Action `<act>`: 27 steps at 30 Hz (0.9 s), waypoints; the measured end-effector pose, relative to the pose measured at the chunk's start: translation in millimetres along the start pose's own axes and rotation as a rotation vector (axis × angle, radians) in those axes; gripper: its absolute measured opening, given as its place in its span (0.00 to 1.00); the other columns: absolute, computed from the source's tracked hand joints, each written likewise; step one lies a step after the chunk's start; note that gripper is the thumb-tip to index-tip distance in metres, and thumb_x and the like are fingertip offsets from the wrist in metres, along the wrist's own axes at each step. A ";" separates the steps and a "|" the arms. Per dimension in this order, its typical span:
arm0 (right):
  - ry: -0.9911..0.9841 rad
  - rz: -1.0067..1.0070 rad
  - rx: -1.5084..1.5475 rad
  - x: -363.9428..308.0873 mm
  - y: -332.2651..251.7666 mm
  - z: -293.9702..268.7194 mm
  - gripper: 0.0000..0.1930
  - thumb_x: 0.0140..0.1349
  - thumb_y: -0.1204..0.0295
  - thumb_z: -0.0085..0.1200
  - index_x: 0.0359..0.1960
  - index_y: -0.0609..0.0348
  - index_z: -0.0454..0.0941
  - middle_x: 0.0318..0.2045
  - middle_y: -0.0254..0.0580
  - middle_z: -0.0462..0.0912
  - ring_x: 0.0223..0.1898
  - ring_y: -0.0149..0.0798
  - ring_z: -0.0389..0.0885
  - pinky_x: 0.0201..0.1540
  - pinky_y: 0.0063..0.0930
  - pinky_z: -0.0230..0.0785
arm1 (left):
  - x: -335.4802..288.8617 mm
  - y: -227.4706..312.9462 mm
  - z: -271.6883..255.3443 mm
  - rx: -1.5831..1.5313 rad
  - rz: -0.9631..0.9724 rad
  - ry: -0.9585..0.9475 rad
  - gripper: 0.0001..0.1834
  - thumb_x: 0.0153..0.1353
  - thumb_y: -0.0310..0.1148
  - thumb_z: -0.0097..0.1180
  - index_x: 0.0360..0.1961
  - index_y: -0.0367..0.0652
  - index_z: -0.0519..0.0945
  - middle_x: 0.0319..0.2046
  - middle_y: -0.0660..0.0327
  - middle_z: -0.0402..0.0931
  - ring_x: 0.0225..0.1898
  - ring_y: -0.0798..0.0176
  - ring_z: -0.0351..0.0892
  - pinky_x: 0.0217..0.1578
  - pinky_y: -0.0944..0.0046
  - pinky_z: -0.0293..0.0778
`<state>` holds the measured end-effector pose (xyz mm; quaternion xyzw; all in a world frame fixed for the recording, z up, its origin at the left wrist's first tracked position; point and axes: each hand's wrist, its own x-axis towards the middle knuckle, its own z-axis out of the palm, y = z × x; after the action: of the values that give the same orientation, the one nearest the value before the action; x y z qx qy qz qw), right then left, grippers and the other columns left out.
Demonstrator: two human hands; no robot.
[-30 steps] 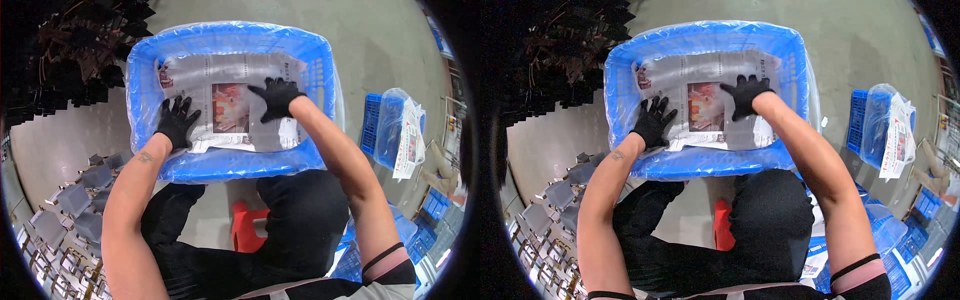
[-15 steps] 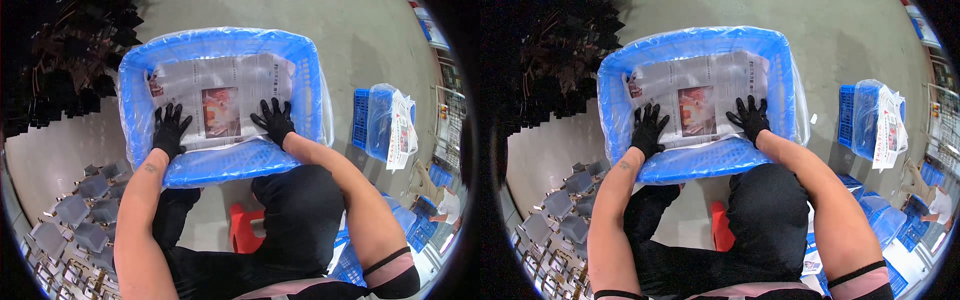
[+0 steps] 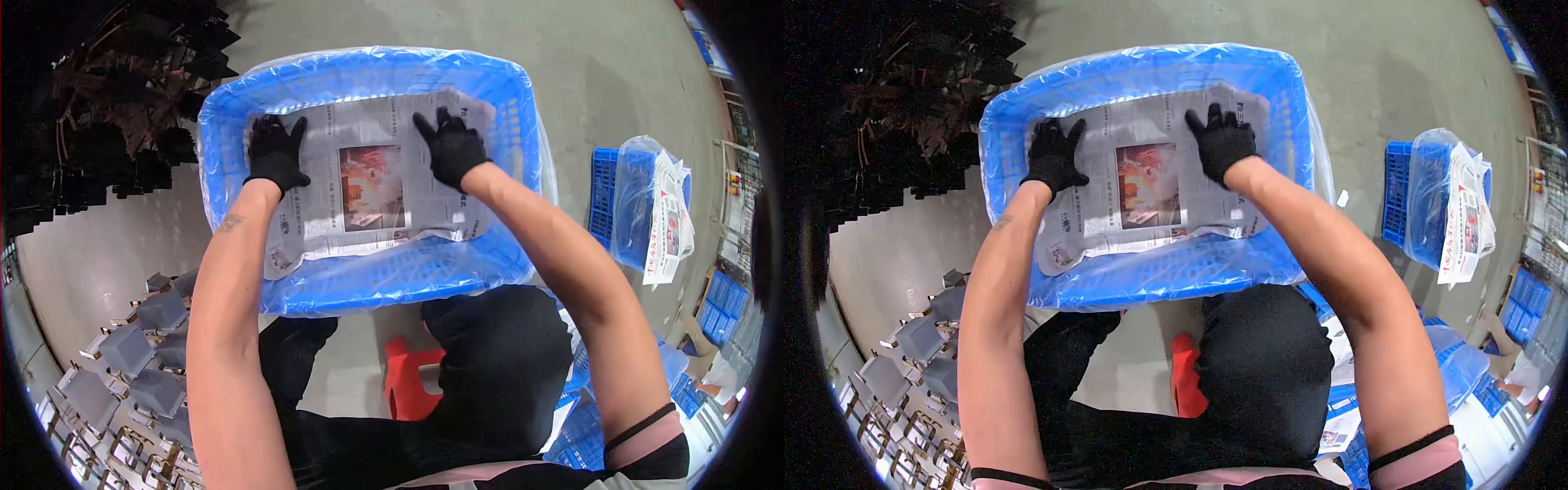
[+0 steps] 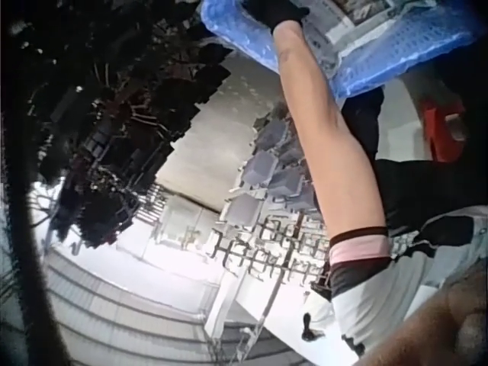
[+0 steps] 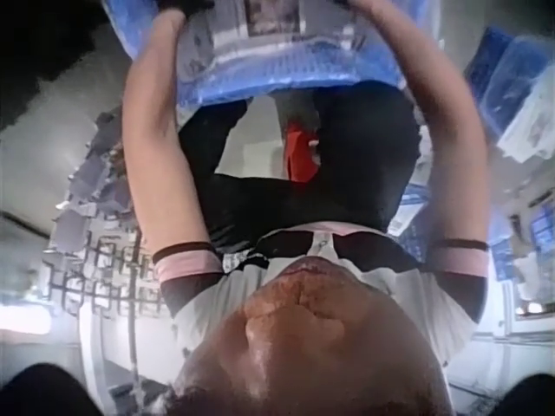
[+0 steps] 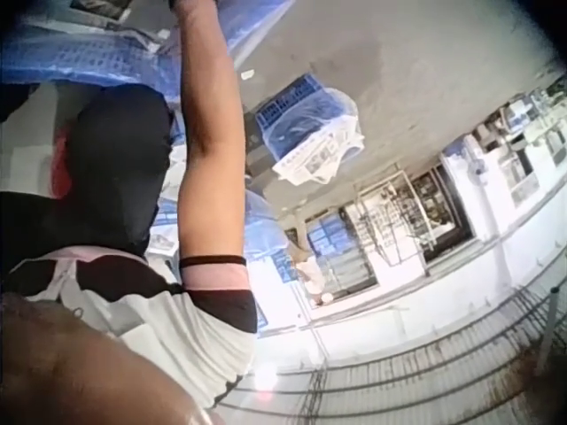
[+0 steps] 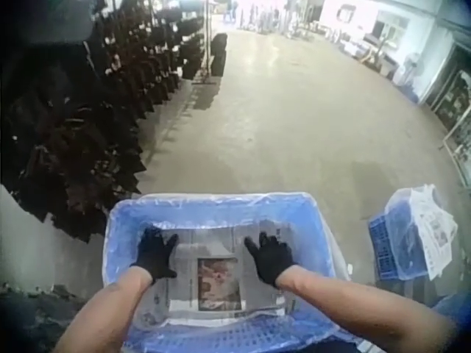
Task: Packaging small metal parts from a storage rack into a plastic crate lined with newspaper.
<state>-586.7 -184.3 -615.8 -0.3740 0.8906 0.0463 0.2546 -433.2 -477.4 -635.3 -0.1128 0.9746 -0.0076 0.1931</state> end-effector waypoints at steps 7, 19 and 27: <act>0.029 0.062 -0.013 41.0 18.9 12.1 0.45 0.54 0.74 0.51 0.75 0.37 0.49 0.75 0.52 0.48 0.75 0.55 0.48 0.70 0.53 0.54 | 24.0 -14.6 1.4 -0.054 0.011 -0.119 0.67 0.30 0.53 0.78 0.74 0.59 0.55 0.68 0.37 0.56 0.71 0.35 0.52 0.71 0.44 0.49; 0.011 0.102 -0.039 43.9 11.0 5.6 0.42 0.58 0.70 0.50 0.75 0.30 0.49 0.75 0.51 0.48 0.75 0.56 0.49 0.71 0.62 0.47 | 2.0 1.7 16.6 -0.010 -0.050 0.028 0.58 0.43 0.55 0.72 0.73 0.57 0.56 0.70 0.41 0.55 0.72 0.39 0.50 0.71 0.43 0.47; 0.157 -0.034 -0.173 19.3 -17.1 14.3 0.40 0.62 0.50 0.51 0.75 0.25 0.47 0.76 0.48 0.46 0.74 0.63 0.44 0.66 0.79 0.37 | -14.6 26.5 6.2 -0.139 0.187 0.209 0.60 0.45 0.66 0.66 0.75 0.57 0.51 0.75 0.48 0.45 0.75 0.39 0.42 0.70 0.32 0.30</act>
<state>-580.3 -205.1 -635.7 -0.4122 0.8940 0.0892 0.1515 -423.5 -448.1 -637.1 -0.0335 0.9939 0.0662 0.0821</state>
